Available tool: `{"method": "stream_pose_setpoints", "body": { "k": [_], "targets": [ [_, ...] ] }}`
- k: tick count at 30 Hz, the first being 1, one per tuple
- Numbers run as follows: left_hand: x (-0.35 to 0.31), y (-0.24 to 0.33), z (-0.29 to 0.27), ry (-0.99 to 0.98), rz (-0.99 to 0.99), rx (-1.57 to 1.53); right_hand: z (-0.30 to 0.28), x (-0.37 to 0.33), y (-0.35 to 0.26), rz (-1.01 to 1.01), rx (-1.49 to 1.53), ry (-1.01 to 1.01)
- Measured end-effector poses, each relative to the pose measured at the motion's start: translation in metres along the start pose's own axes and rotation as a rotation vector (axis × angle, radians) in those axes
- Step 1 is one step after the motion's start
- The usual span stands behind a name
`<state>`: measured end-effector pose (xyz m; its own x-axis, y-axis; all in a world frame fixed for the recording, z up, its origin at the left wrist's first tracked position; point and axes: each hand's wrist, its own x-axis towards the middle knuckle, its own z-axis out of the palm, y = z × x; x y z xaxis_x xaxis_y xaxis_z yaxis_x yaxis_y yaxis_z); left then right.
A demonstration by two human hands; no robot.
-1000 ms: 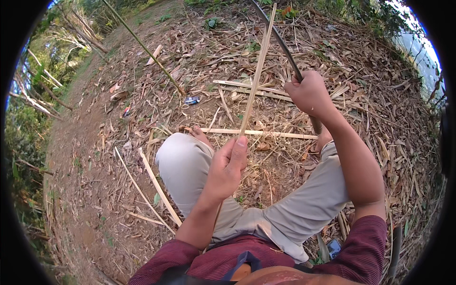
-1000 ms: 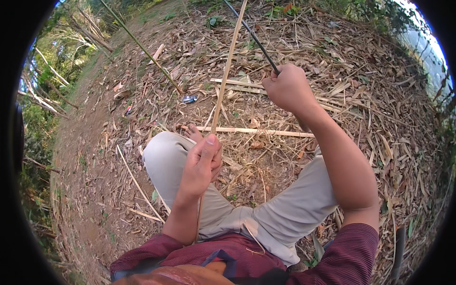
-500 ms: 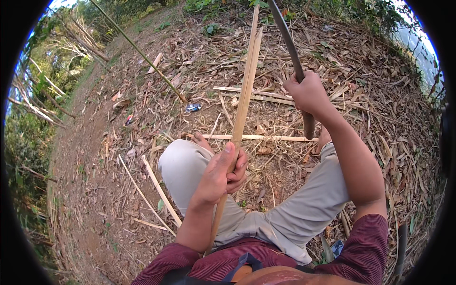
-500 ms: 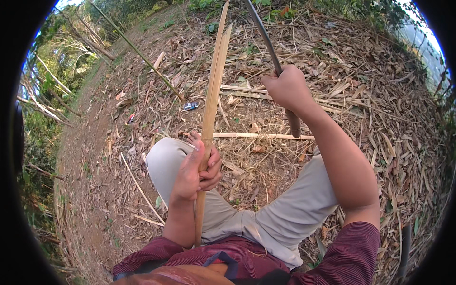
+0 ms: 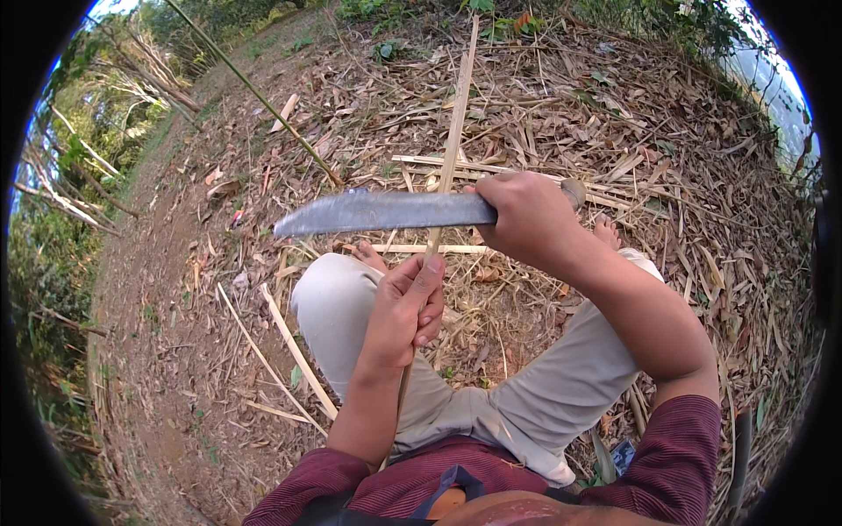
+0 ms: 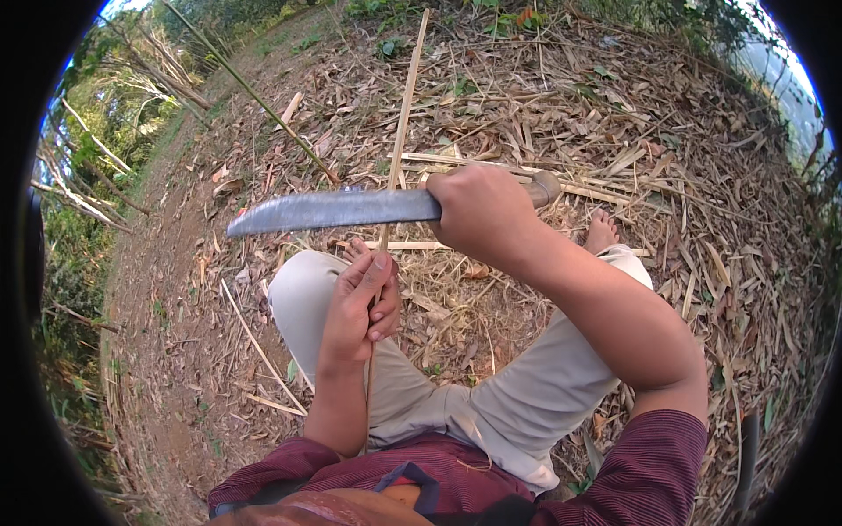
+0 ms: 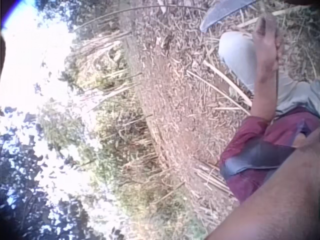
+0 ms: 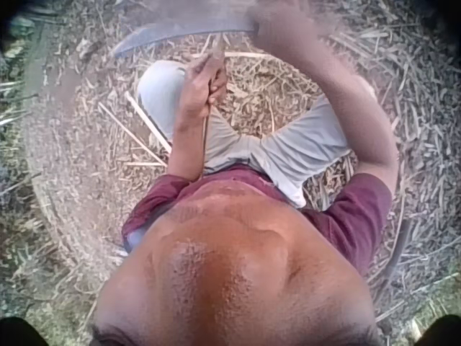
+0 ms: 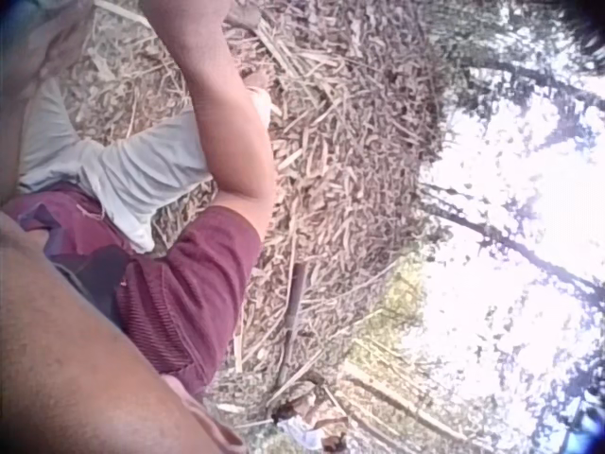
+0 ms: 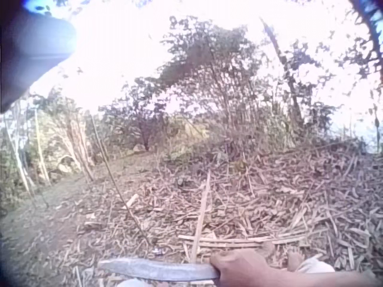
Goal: The person shaves a piece of bamboo by hand using a large knife while sitting on the ground.
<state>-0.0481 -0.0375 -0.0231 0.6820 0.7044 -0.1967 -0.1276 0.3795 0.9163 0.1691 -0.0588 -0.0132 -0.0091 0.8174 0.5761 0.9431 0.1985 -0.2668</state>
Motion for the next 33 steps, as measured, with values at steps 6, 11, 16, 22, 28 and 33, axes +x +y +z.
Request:
{"method": "stream_pose_setpoints", "body": {
  "k": [6, 11, 16, 22, 28, 33],
  "targets": [
    [0.008, -0.016, 0.001, 0.192, 0.121, 0.071, 0.011, -0.008, -0.033, -0.005, -0.019, -0.246],
    [0.014, -0.033, -0.003, 0.377, 0.319, 0.246, 0.018, 0.001, -0.022, -0.133, -0.153, -0.091],
    [0.014, -0.043, 0.0, 0.47, 0.489, 0.372, 0.016, 0.005, -0.015, -0.203, -0.184, -0.01],
    [-0.011, -0.017, -0.002, 0.322, 0.289, 0.516, -0.015, 0.041, 0.037, 0.365, -0.149, 0.043],
    [0.002, -0.033, 0.001, 0.311, 0.336, 0.56, -0.007, 0.012, 0.01, 0.175, -0.139, -0.068],
    [-0.009, -0.031, -0.002, 0.323, 0.288, 0.593, -0.022, 0.037, 0.047, 0.309, -0.101, 0.063]
  ]
}}
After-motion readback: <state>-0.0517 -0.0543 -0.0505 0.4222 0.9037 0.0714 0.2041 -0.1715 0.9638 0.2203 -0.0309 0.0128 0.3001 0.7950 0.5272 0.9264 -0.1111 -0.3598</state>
